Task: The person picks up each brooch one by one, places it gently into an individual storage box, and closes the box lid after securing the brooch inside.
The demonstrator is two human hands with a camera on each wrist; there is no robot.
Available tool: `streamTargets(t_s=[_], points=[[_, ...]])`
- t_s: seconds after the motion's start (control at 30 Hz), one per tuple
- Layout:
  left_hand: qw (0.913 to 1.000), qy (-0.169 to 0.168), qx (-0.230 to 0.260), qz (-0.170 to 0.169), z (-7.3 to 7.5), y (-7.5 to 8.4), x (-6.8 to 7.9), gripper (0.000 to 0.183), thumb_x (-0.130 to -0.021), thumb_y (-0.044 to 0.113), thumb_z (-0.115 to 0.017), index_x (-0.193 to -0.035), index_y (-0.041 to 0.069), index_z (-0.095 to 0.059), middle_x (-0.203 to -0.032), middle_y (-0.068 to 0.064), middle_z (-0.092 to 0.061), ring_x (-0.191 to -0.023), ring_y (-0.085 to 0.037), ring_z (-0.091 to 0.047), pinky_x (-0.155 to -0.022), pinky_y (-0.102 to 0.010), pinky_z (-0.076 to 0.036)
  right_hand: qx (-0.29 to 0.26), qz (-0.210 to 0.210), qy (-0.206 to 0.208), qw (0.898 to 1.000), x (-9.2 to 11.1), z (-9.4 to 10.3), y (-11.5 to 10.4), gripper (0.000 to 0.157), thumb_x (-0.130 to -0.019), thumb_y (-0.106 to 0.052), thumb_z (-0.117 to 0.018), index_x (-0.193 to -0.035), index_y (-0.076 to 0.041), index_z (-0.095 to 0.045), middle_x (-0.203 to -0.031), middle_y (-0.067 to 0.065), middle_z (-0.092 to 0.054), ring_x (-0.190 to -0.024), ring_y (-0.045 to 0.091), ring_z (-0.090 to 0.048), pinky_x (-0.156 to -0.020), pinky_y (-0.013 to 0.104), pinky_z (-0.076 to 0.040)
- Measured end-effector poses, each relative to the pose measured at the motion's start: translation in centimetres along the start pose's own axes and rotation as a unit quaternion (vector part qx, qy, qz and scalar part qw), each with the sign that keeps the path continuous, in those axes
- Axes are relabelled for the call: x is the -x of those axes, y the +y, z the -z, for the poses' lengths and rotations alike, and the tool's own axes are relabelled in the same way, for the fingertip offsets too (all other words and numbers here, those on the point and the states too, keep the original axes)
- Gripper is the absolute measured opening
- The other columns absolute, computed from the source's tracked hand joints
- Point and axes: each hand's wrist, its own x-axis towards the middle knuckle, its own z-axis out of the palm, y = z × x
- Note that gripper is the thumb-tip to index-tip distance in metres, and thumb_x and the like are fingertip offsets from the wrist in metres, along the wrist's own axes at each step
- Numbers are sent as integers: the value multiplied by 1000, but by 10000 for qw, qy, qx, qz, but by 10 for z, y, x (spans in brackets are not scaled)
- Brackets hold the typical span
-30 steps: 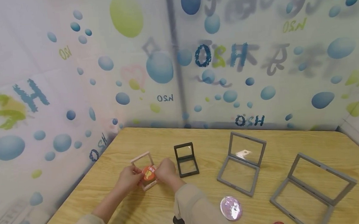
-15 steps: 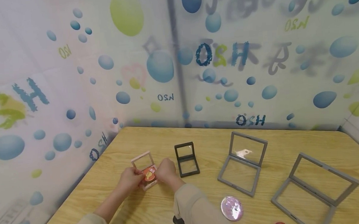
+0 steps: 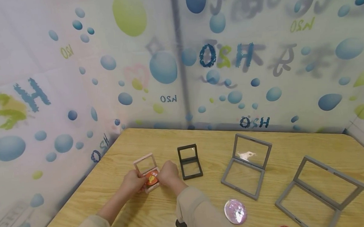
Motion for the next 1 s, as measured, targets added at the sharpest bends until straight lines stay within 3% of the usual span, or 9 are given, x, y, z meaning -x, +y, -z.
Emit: streamTargets(t_s=[0.3,0.7,0.87,1.0], points=[[10000,36,-59,-60,0,3,1,24,-80,3,-58,-58,5,-50,-49,0,-49,-39,-5,-47,-37,-16,-37,37,78,18,10000,1,-2,0,17,-72,6,-63,-58,-2,-57,-46,4,-56,-37,9,-52,-37,17,-42],[9998,-169,88,-33,6,-1,1,26,-78,4,-60,-57,5,-46,-53,-4,-54,-42,-9,-53,-41,-21,-45,267,426,48,9987,3,-1,2,20,-73,4,-66,-56,-2,-57,-45,3,-55,-34,6,-47,-36,16,-38],[9997,-242,11,57,16,-5,0,29,-79,8,-60,-52,3,-50,-47,-2,-53,-42,-11,-53,-42,-23,-46,498,405,127,9979,6,-1,0,32,-77,-5,-66,-48,-7,-51,-42,-2,-50,-33,5,-44,-33,15,-33],[9996,-226,124,129,26,-7,-3,24,-82,8,-56,-60,-3,-56,-49,-5,-55,-43,-12,-53,-42,-25,-46,673,478,164,9965,9,2,-4,45,-79,-15,-66,-43,-13,-38,-37,-7,-35,-31,5,-34,-31,16,-26]])
